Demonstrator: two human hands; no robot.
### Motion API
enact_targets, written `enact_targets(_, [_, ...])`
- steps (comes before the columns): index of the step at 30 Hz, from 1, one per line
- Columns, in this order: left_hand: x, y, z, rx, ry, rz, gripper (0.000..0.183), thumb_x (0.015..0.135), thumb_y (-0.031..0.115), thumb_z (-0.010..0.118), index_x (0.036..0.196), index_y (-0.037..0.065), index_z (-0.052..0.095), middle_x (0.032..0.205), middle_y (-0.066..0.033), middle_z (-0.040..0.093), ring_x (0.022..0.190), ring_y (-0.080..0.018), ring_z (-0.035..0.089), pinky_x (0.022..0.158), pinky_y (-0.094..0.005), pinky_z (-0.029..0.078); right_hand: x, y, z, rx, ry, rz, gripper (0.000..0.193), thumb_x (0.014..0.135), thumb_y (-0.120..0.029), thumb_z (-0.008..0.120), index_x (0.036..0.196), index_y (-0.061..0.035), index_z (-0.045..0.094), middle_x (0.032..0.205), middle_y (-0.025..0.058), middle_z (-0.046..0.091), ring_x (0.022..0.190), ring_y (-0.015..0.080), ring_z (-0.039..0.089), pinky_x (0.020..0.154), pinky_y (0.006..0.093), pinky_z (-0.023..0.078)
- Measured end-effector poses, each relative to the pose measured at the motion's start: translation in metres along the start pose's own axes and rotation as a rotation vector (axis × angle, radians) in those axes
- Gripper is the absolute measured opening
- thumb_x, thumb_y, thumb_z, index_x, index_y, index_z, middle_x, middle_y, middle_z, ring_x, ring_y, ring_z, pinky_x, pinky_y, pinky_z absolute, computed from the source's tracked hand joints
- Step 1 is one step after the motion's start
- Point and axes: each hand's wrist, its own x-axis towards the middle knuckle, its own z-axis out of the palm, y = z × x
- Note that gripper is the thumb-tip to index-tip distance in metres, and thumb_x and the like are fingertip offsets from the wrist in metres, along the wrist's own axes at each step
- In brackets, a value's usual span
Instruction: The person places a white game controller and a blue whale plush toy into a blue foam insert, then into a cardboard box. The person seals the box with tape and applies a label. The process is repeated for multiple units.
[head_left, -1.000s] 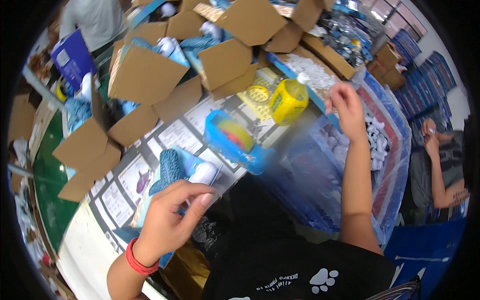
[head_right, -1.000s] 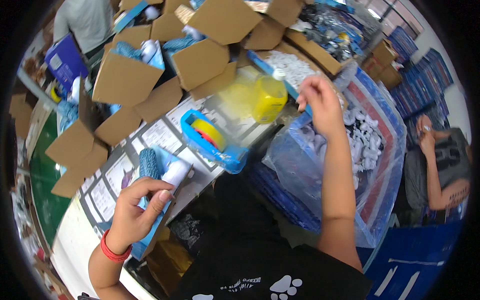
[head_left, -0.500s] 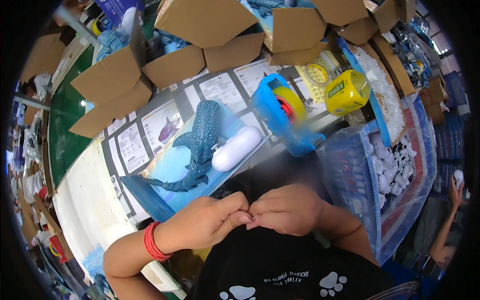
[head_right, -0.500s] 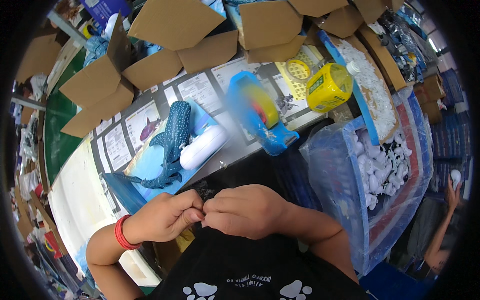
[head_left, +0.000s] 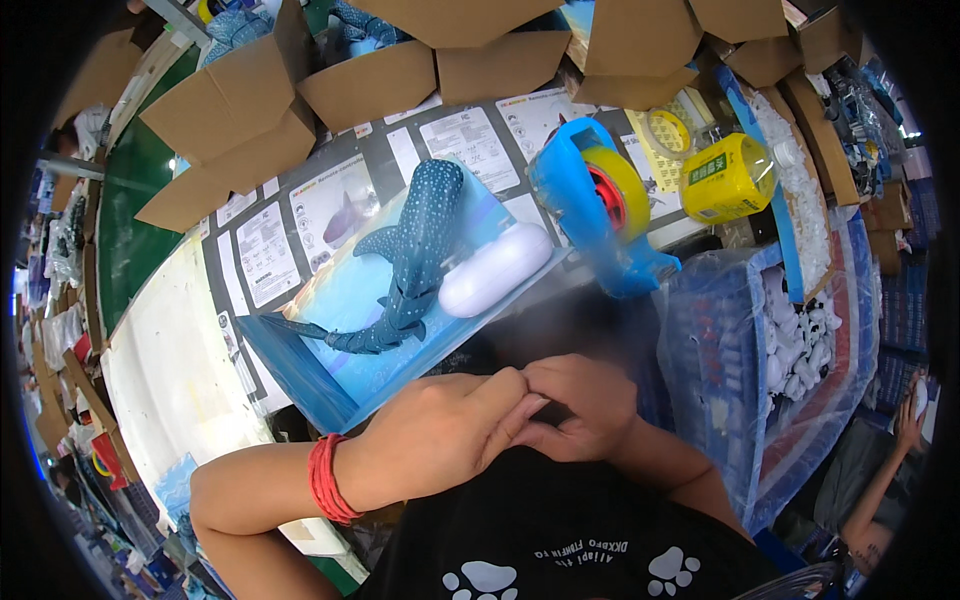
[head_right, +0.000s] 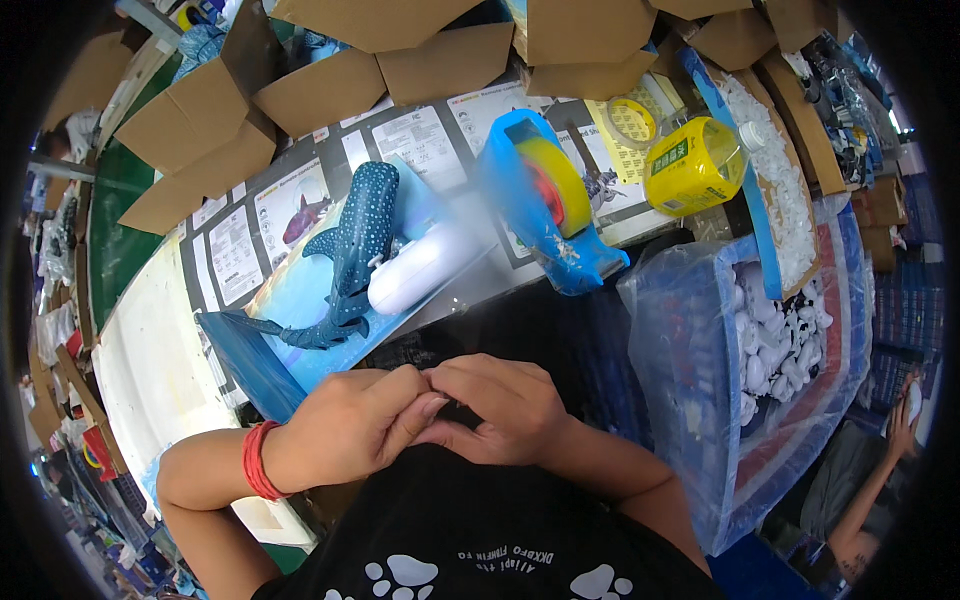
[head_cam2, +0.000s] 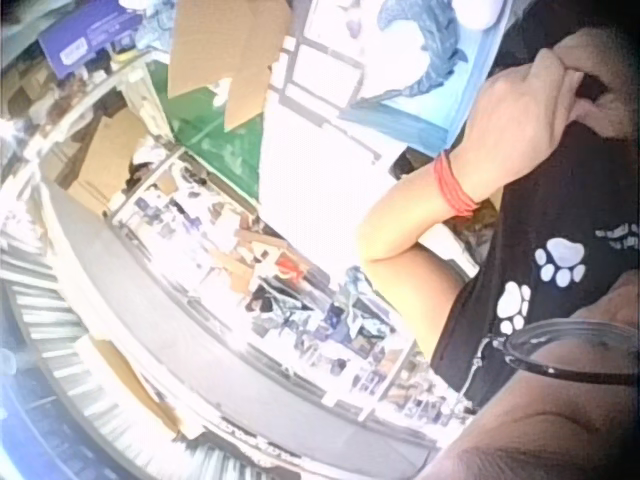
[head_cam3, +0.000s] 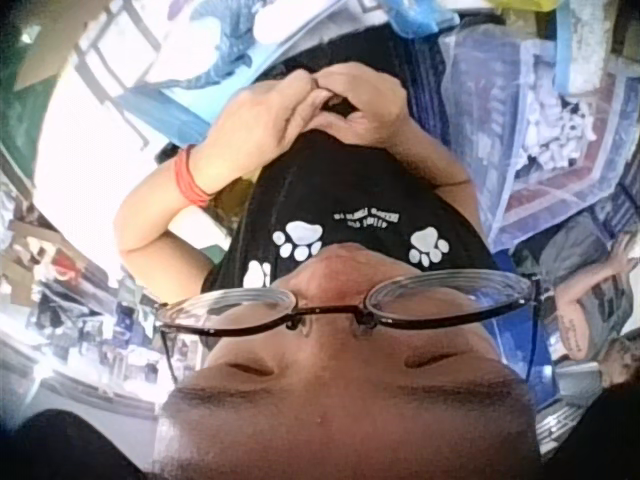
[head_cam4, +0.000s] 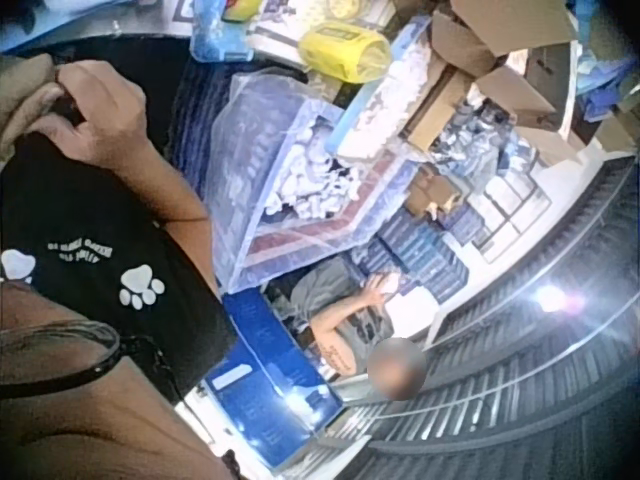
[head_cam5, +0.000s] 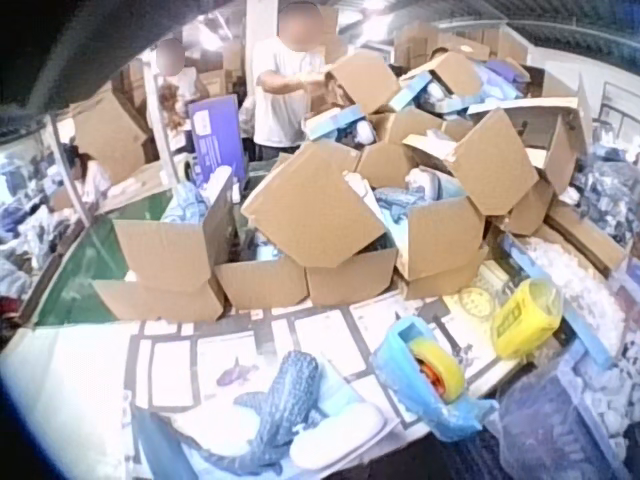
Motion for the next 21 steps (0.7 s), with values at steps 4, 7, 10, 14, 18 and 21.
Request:
enact_targets(4, [-0.002,-0.003,-0.004,0.051,0.025,-0.018,0.021,0.098,0.018,0.065,0.086,0.005,0.055,0.064,-0.014,0.056,0.056,-0.0346,0.058,0.051,-0.0412,0.046,0.001,-0.01,0.002,0.052,-0.015,0.121,0.038,0.076,-0.016,0.088,0.103,0.0024,0.069,0.086,0.0126,0.071,0.073,0.024,0.072,0.063,0.0289,0.058])
enact_targets(7, [-0.006,-0.003,-0.005,0.069,0.009,-0.083,0.019,0.098,0.018,0.065,0.087,0.005,0.056,0.065,-0.0138,0.056,0.057,-0.0344,0.058,0.051,-0.0414,0.045,-0.001,-0.015,0.003,0.034,-0.06,0.153,0.027,0.08,-0.01,0.083,0.099,0.0022,0.07,0.083,0.0116,0.071,0.069,0.0223,0.071,0.06,0.0283,0.056])
enact_targets(10, [-0.011,-0.007,-0.012,0.145,-0.044,-0.072,0.014,0.096,0.016,0.066,0.091,0.006,0.059,0.071,-0.0129,0.058,0.064,-0.0343,0.06,0.057,-0.0425,0.047,-0.006,-0.01,0.006,0.022,-0.096,0.118,0.018,0.082,-0.007,0.08,0.095,0.001,0.07,0.078,0.0104,0.069,0.065,0.0217,0.069,0.057,0.0288,0.054])
enact_targets(14, [0.01,-0.024,-0.049,0.424,0.101,0.037,0.014,0.094,0.017,0.067,0.103,0.006,0.064,0.083,-0.0122,0.061,0.089,-0.0328,0.06,0.081,-0.044,0.047,-0.014,0.01,0.017,-0.02,-0.058,0.288,0.01,0.085,-0.006,0.077,0.091,-0.0011,0.071,0.071,0.0098,0.065,0.056,0.02,0.064,0.051,0.0289,0.05])
enact_targets(18, [0.038,-0.065,-0.07,0.422,0.028,0.077,0.039,0.097,0.03,0.065,0.131,0.01,0.062,0.106,-0.0126,0.069,0.111,-0.032,0.056,0.099,-0.0422,0.042,-0.023,0.046,0.044,0.062,0.102,0.42,0.008,0.087,-0.008,0.077,0.089,-0.0008,0.072,0.072,0.0082,0.067,0.055,0.0127,0.063,0.05,0.0279,0.048])
enact_targets(21, [0.045,-0.086,-0.066,0.468,-0.065,0.054,0.055,0.096,0.04,0.064,0.144,0.016,0.055,0.129,-0.0179,0.062,0.127,-0.0363,0.05,0.107,-0.0484,0.038,-0.015,0.048,0.059,0.142,0.095,0.4,0.008,0.088,-0.006,0.076,0.091,0.0004,0.073,0.071,0.0073,0.068,0.055,0.011,0.063,0.05,0.0249,0.046])
